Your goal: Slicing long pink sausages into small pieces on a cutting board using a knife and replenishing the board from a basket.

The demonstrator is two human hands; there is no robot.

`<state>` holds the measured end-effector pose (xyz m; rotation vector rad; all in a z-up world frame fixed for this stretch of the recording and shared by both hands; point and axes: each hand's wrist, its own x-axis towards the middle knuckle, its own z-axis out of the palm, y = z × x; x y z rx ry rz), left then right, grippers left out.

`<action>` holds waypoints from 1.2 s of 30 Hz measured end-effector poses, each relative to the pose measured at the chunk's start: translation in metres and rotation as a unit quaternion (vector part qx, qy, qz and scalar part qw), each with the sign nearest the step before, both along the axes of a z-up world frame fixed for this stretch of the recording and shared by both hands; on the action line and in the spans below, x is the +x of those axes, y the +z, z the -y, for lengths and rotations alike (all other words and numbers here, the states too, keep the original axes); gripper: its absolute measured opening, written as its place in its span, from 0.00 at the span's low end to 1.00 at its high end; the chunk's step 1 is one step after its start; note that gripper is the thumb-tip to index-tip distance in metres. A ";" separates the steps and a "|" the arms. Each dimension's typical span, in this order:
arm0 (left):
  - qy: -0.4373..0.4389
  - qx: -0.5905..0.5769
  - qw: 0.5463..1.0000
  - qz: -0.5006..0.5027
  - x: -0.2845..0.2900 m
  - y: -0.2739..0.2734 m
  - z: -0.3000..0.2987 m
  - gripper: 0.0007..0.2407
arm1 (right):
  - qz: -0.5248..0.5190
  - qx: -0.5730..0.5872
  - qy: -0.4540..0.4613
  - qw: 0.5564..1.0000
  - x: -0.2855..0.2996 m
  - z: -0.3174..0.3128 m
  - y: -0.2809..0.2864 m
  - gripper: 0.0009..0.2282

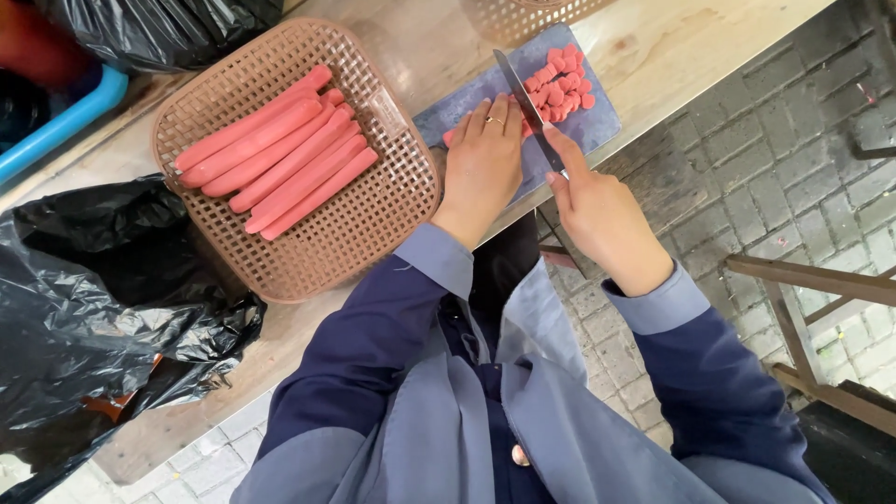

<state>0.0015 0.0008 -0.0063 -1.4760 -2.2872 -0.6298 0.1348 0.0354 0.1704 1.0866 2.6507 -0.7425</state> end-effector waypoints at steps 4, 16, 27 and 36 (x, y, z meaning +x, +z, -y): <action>-0.004 -0.006 1.000 0.007 -0.002 0.005 0.003 0.20 | 0.016 0.020 0.014 1.000 -0.006 -0.008 -0.001 0.20; -0.015 -0.005 1.000 0.008 -0.002 0.012 0.004 0.18 | -0.008 0.010 -0.022 1.000 -0.022 -0.010 -0.050 0.22; -0.054 -0.044 0.996 0.053 -0.008 0.014 0.013 0.20 | -0.133 -0.111 -0.034 0.984 -0.012 -0.023 -0.039 0.23; -0.027 -0.094 0.995 0.020 -0.006 0.017 0.018 0.20 | -0.105 -0.087 -0.040 0.990 0.003 -0.011 -0.007 0.24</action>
